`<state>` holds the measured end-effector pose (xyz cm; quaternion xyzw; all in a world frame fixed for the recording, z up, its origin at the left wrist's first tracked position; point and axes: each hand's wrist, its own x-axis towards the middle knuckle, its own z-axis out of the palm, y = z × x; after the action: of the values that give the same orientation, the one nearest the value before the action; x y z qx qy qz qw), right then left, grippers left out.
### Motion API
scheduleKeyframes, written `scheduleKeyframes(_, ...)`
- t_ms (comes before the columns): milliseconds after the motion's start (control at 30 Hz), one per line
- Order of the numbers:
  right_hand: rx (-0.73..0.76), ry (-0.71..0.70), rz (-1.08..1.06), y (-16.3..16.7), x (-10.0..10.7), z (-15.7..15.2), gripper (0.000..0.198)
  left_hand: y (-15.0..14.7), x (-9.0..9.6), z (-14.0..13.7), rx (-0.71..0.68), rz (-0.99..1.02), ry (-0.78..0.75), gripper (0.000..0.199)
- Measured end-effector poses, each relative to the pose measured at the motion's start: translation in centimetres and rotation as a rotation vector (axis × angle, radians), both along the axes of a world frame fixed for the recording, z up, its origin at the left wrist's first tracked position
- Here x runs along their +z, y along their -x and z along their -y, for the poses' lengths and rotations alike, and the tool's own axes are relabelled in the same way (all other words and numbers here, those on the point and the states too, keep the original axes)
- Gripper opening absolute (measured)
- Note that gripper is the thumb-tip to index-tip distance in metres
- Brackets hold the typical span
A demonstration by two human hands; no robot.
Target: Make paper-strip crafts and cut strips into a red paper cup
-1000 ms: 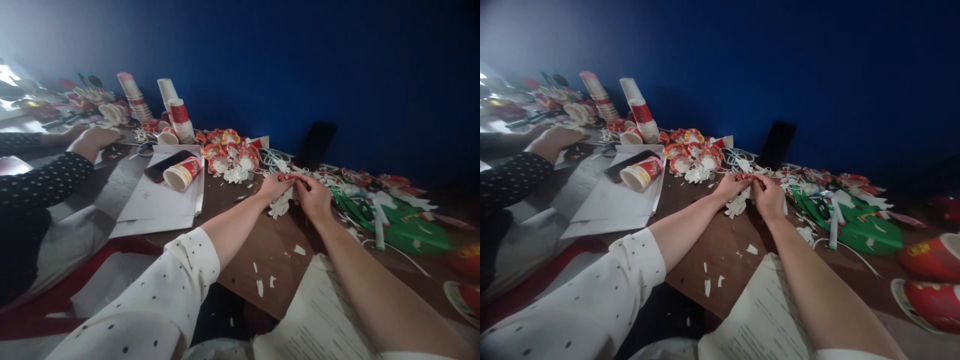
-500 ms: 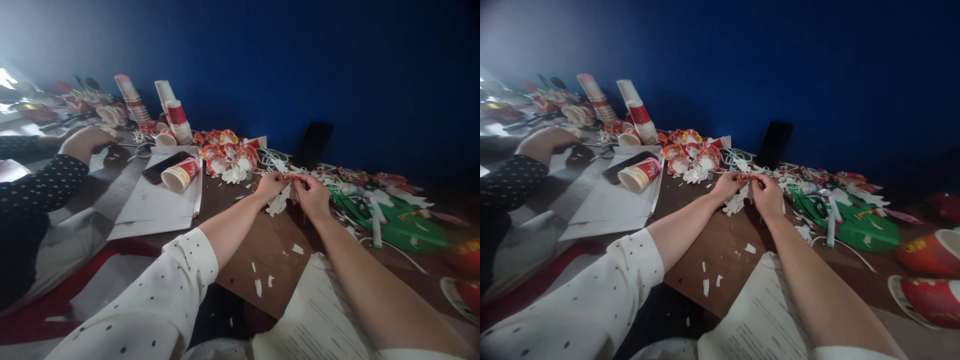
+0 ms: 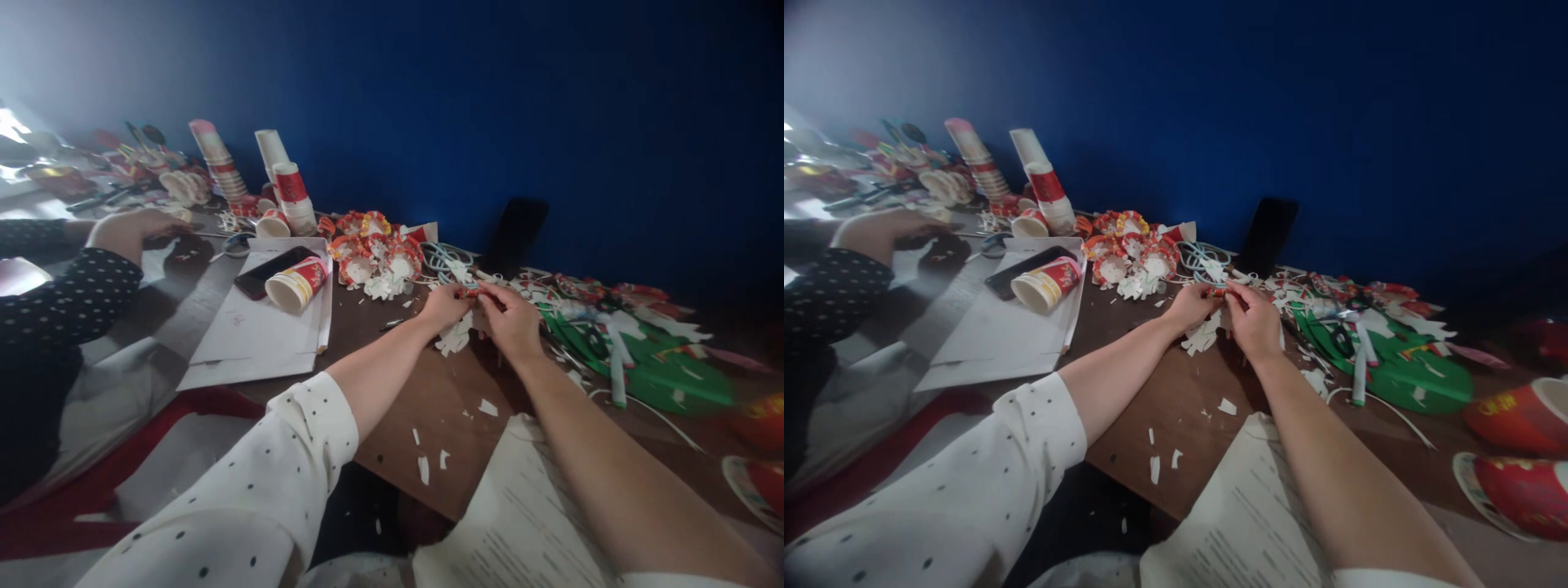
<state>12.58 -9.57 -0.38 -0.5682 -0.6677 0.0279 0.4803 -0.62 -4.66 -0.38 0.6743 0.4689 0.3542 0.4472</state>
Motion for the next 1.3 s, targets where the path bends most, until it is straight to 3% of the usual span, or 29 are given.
scheduleKeyframes(233,-0.015,-0.004,0.029,-0.26,-0.16,-0.17,0.026,-0.09,-0.31,-0.11,-0.002,-0.021,0.008,0.028)
scheduleKeyframes(400,-0.062,0.051,-0.012,-0.57,-0.29,-0.26,0.026,-0.36,-0.74,-0.23,-0.018,0.101,0.021,0.038)
scheduleKeyframes(500,-0.064,0.074,-0.02,-0.57,-0.16,-0.18,0.026,-0.3,-0.77,-0.15,-0.028,0.14,-0.037,0.04)
scheduleKeyframes(700,-0.052,0.09,-0.03,-0.49,-0.25,-0.13,0.028,0.19,-0.44,0.06,-0.01,0.015,-0.138,0.031)
scheduleKeyframes(900,-0.045,0.092,-0.035,-0.24,-0.44,-0.27,0.028,0.33,-0.27,0.08,0.076,-0.041,-0.084,0.034)
scheduleKeyframes(1300,-0.027,0.192,-0.125,-0.15,-0.06,-0.12,0.03,0.25,-0.21,-0.11,0.08,-0.009,0.01,0.031)
